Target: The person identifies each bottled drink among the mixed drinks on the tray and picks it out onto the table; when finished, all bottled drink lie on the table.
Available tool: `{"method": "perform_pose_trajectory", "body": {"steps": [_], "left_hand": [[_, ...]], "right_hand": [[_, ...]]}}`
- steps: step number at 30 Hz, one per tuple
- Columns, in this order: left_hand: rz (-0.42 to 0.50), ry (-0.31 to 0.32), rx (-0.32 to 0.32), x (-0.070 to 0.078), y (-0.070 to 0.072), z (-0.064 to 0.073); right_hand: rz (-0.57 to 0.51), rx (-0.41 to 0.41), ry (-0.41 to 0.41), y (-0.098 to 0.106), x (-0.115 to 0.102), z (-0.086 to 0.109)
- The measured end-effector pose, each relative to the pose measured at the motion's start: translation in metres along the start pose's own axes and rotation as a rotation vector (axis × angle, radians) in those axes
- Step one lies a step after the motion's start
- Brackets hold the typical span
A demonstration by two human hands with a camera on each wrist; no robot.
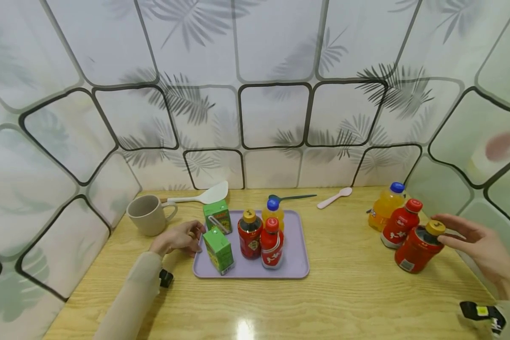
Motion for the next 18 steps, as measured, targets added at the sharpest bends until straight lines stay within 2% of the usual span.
{"method": "perform_pose_trajectory", "body": {"steps": [4, 10, 14, 18], "left_hand": [[-0.002, -0.002, -0.003, 0.0, 0.0, 0.0], [-0.001, 0.005, 0.0, -0.002, 0.0, -0.001], [0.004, 0.013, 0.009, -0.002, -0.001, -0.001], [0.013, 0.018, 0.021, -0.001, -0.001, -0.001]], "right_hand": [[0.037, 0.101, -0.028, -0.001, -0.011, -0.001], [0.054, 0.222, -0.014, -0.005, -0.031, -0.003], [0.077, 0.249, -0.026, -0.008, -0.046, -0.007], [0.08, 0.242, -0.027, -0.013, -0.059, -0.014]]}}
Point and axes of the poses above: each hand's wrist, its own z-axis away from the middle knuckle, its own y-axis out of the back of the hand, x = y × z, the point moved 2 cm from there along -z, towards the middle knuckle, and after that the axes turned 14 degrees about -x, right-handed, at the moved point
